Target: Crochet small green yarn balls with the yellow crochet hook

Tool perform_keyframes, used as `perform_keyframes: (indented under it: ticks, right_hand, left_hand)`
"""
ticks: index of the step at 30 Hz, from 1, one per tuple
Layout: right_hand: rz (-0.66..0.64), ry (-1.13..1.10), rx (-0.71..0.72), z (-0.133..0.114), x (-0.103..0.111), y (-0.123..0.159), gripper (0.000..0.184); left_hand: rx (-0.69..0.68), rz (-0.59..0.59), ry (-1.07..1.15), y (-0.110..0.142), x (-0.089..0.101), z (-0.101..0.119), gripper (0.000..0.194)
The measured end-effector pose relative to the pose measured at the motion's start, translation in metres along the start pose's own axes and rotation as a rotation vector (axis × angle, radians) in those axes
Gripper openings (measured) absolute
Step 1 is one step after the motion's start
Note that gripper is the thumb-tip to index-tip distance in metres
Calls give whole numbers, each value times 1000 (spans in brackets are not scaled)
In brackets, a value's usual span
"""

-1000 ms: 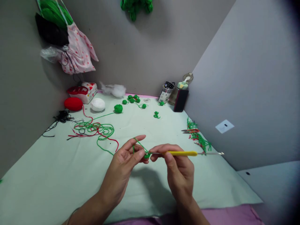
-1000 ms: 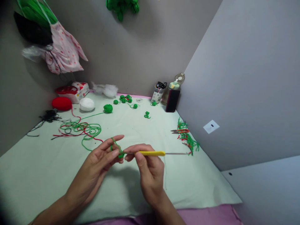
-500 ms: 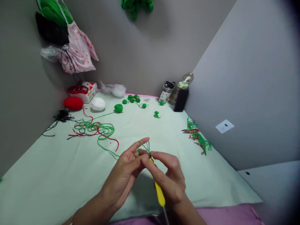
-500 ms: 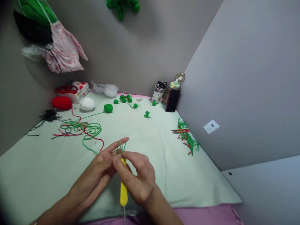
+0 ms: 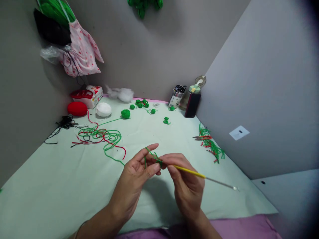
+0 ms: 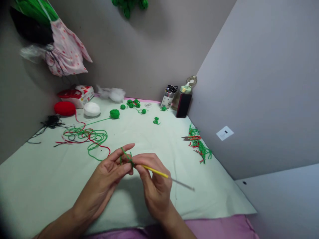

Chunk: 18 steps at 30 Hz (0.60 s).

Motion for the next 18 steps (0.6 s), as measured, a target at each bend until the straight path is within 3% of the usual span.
perform_keyframes:
  ticks: [3, 5, 9, 12, 18]
  right_hand:
    - [-61, 265, 101, -4, -1, 6, 42]
    - [-47, 303, 120, -4, 1, 7, 41]
    - [151, -104, -60, 6, 12, 0, 24]
    - [170, -359, -170, 13, 10, -4, 17]
    - [39, -228, -111, 10, 2, -6, 14]
  left_hand:
    - [59, -7, 111, -3, 1, -5, 41]
    - [128, -21, 195, -4, 3, -7, 42]
    - [161, 33, 235, -5, 11, -5, 36]
    - [115, 32, 162, -3, 10, -3, 31]
    - [52, -19, 13, -1, 2, -2, 34]
Point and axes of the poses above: each hand's wrist, its own y-axis away from the middle knuckle, its own x-axis out of the back of the hand, z = x × y, the point moved 4 cm from there along -y, towards the middle knuckle, and after that the axes turned 8 degrees about -z, right-handed, at the moved point
